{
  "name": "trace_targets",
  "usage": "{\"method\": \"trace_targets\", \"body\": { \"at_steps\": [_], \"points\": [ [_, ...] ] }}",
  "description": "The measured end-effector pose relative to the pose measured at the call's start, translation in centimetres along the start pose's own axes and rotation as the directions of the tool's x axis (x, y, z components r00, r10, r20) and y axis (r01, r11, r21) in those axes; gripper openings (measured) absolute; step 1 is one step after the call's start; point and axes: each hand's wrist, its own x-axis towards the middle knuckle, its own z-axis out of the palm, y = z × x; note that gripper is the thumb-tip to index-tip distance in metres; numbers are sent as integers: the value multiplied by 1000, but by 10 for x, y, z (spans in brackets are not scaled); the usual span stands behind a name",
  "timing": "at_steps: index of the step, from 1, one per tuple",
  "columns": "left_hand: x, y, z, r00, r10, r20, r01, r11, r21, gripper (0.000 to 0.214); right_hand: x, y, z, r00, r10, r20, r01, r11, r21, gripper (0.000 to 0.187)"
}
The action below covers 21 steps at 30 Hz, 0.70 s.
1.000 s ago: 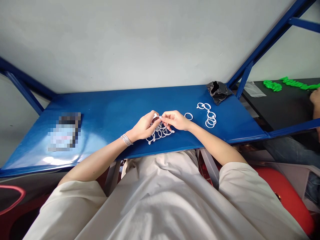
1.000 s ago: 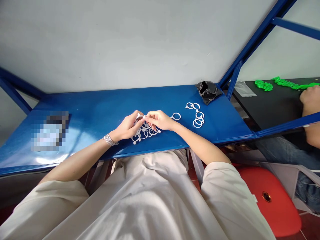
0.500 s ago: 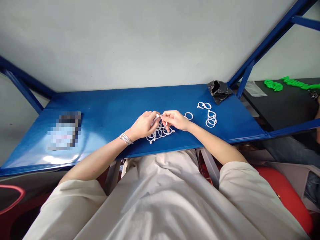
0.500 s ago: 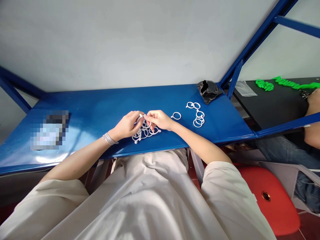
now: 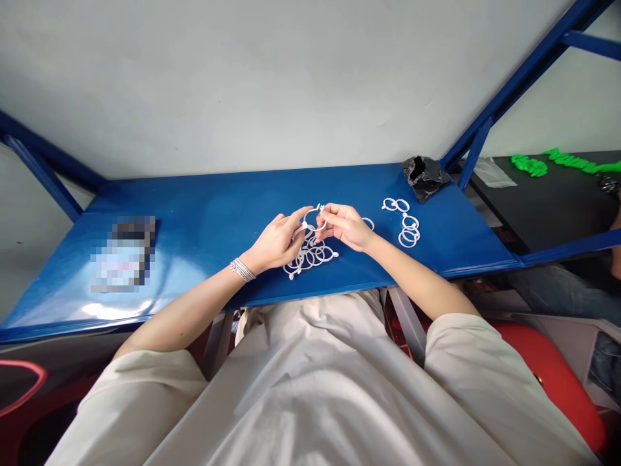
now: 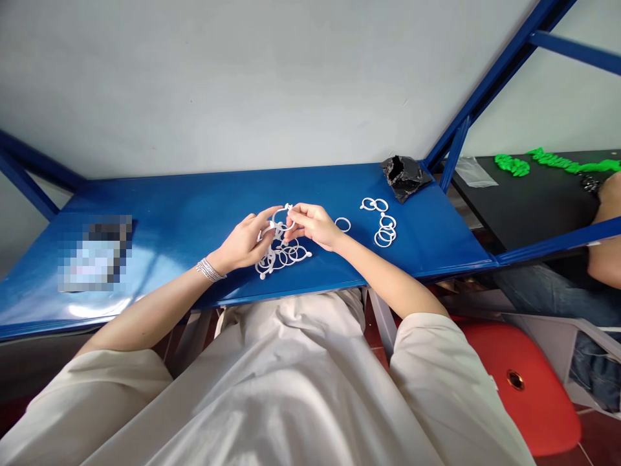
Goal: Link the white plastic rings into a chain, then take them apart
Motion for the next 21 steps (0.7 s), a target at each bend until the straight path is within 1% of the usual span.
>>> {"method": "trace_targets", "body": {
  "at_steps": [2, 5, 8, 14, 16, 18, 19, 21],
  "points": [
    [0, 3, -2, 1000, -9, -12, 8, 999, -40, 52, -2, -1, 0, 997, 37, 62, -39, 999, 28, 45],
    [-1, 5, -2, 999, 27, -44, -31, 996, -89, 49, -4, -1, 1, 989, 88, 121, -89, 996, 4, 46],
    [-1, 5, 0, 997, 31, -77, -39, 994, -107, 43, -4, 0, 3, 987, 103, 123, -96, 994, -60, 47],
    [-1, 6, 3, 997, 9, -81, -18, 994, -110, 36, -1, 4, 3, 992, 81, 95, -64, 982, -175, 52],
    [-1, 6, 2, 995, 16, -100, -26, 995, -98, 34, -1, 5, 2, 997, 28, 67, -12, 975, -223, 53],
    [0, 5, 2, 994, 25, -111, -35, 996, -88, 34, -2, 5, 1, 996, -92, 20, 94, 949, -302, 51],
    [0, 5, 2, 993, 30, -111, -40, 996, -82, 34, -3, 5, 0, 986, -164, 10, 157, 920, -360, 49],
    [0, 4, 2, 994, 35, -105, -43, 996, -72, 34, -6, 4, 0, 962, -272, 36, 254, 835, -489, 41]
  ]
}}
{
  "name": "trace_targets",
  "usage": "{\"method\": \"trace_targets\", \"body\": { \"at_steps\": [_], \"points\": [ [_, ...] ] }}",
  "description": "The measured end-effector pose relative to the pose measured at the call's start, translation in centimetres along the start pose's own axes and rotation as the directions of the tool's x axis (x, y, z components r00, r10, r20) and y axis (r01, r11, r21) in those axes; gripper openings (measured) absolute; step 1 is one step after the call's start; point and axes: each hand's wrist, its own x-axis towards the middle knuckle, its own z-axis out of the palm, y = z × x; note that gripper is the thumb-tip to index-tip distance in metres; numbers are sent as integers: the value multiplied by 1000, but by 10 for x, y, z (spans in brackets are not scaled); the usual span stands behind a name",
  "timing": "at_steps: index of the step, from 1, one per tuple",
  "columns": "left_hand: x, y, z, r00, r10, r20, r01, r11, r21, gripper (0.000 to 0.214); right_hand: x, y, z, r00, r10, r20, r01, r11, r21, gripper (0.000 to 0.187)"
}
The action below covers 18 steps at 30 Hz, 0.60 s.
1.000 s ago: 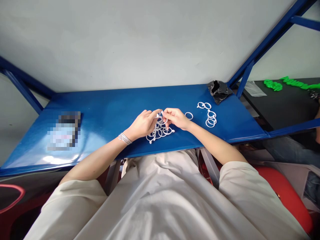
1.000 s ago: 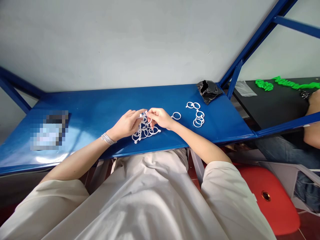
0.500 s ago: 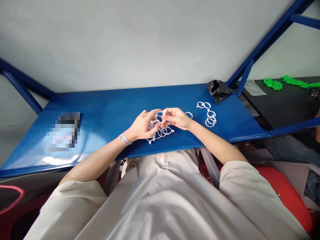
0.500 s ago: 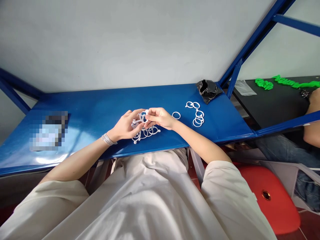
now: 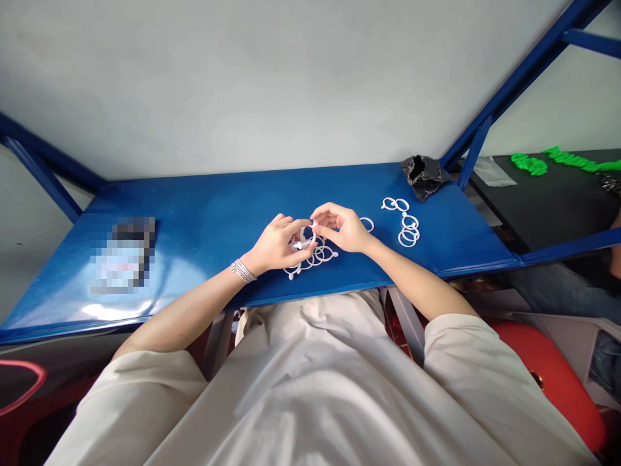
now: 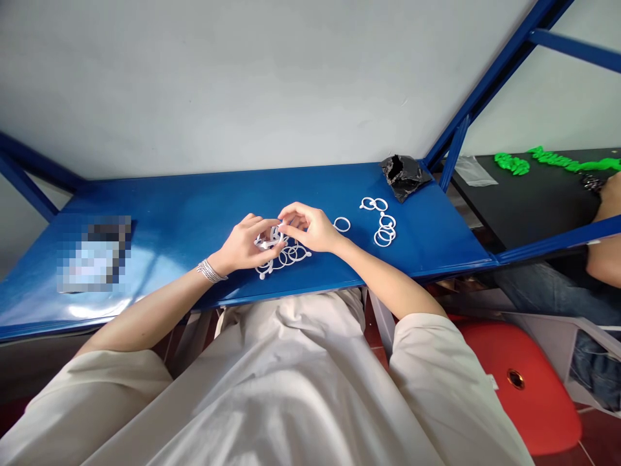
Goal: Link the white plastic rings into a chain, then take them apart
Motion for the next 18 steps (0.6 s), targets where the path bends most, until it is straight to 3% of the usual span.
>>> {"method": "trace_targets", "body": {
  "at_steps": [5, 11, 18],
  "points": [
    [1, 2, 0, 1000, -11, -2, 11, 999, 33, 37, -5, -4, -2, 999, -31, 27, 35, 986, -163, 37],
    [1, 4, 0, 999, 24, -21, -24, 999, 33, 33, -5, -10, 0, 1000, -4, 17, 5, 995, -102, 41],
    [0, 4, 1, 998, 53, -32, -54, 998, -36, 24, -5, -6, 3, 998, -56, 33, 57, 998, -30, 38]
  ]
}}
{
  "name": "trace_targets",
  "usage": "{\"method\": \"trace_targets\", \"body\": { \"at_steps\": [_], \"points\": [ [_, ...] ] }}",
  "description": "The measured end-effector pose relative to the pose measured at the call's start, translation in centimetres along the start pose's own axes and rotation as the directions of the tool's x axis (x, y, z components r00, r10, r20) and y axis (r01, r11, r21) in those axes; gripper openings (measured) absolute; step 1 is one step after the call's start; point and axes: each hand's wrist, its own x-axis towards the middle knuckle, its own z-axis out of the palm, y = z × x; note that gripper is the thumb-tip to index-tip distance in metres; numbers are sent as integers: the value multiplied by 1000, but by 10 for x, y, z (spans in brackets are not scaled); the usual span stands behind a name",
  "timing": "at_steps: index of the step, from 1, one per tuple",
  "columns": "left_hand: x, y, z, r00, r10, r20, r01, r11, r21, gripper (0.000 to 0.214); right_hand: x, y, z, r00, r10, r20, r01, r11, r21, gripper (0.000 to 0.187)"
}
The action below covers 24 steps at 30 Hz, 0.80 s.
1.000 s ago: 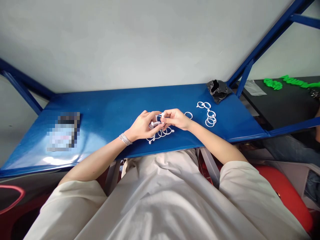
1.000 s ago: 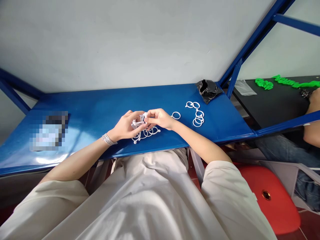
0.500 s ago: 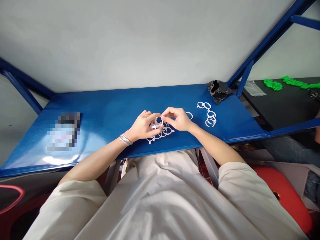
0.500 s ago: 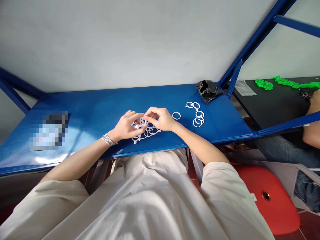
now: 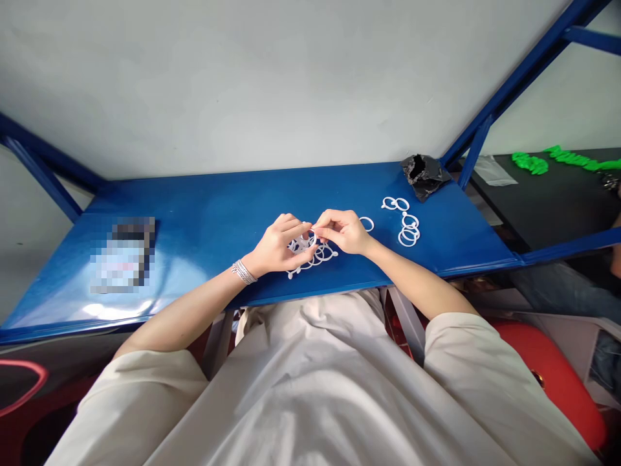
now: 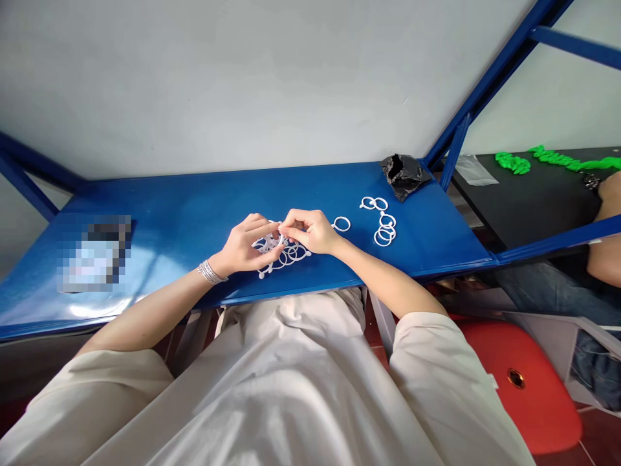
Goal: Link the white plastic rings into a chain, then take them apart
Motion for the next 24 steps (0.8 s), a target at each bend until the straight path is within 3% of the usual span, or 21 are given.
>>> {"method": "trace_targets", "body": {
  "at_steps": [5, 8, 10, 12, 15, 17, 21, 24],
  "points": [
    [-1, -1, -2, 998, -50, -35, 49, 999, -24, 26, 4, 3, -6, 999, 37, -1, -37, 996, -83, 37],
    [0, 0, -3, 987, -140, -84, 131, 986, -105, 27, 10, -1, -25, 998, 11, -56, -26, 962, -271, 34],
    [1, -1, -2, 967, -232, -107, 202, 950, -239, 28, 12, -4, -45, 997, 23, -69, -53, 885, -463, 24],
    [2, -4, -1, 931, -349, -109, 275, 866, -418, 31, 13, -5, -70, 992, 111, -54, -120, 760, -639, 18],
    [5, -13, 2, 872, -474, -119, 311, 726, -613, 37, 10, -4, -104, 927, 372, -50, -265, 553, -790, 28],
    [6, -19, 3, 848, -510, -145, 304, 692, -654, 38, 9, -2, -117, 869, 490, -63, -326, 472, -819, 30],
    [6, -21, 3, 846, -508, -163, 299, 704, -644, 40, 7, -2, -123, 798, 600, -50, -399, 465, -791, 22],
    [6, -17, 4, 864, -476, -162, 290, 736, -611, 45, 8, -3, -119, 799, 601, -37, -396, 479, -783, 27]
  ]
}}
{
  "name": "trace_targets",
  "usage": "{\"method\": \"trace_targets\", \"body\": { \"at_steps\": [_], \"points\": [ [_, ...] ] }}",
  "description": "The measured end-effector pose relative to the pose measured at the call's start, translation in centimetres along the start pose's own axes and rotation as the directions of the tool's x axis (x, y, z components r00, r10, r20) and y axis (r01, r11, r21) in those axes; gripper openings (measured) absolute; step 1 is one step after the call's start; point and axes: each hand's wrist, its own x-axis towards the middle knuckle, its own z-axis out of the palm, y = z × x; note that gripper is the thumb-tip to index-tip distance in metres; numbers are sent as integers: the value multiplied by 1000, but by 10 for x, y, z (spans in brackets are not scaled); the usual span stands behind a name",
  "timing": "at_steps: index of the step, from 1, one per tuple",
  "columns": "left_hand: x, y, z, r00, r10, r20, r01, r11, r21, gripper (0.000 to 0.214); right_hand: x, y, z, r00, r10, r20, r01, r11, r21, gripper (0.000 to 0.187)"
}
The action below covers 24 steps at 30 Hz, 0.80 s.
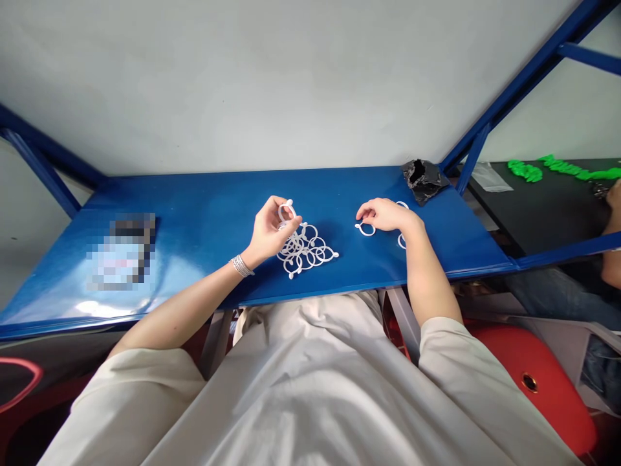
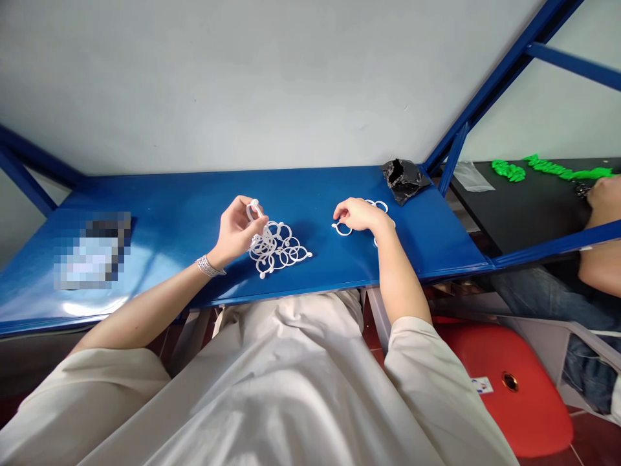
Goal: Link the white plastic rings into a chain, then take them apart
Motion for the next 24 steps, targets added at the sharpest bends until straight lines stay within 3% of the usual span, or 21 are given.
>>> {"method": "trace_targets", "body": {
  "at_steps": [6, 10, 14, 17, 21, 24],
  "points": [
    [-2, 5, 2, 1000, -17, 21, 16, 998, 58, 53, 4, -19, 14, 998, -67, -21, 66, 997, -38, 9],
    [-4, 9, 1, 998, -16, 58, 10, 996, 91, 59, 8, -36, 32, 967, -216, -133, 227, 972, 69, 9],
    [-5, 14, 3, 993, -68, 94, 62, 996, 68, 66, 6, -52, 48, 887, -391, -248, 442, 873, 205, 9],
    [-4, 15, 5, 992, -95, 87, 88, 993, 80, 61, 5, -61, 57, 846, -446, -292, 521, 805, 282, 10],
    [-4, 12, 6, 990, -120, 75, 112, 988, 109, 55, 4, -69, 62, 856, -458, -240, 513, 689, 512, 17],
    [-5, 11, 6, 989, -110, 101, 97, 988, 123, 45, 1, -73, 64, 869, -466, -166, 435, 561, 705, 24]
  ]
}}
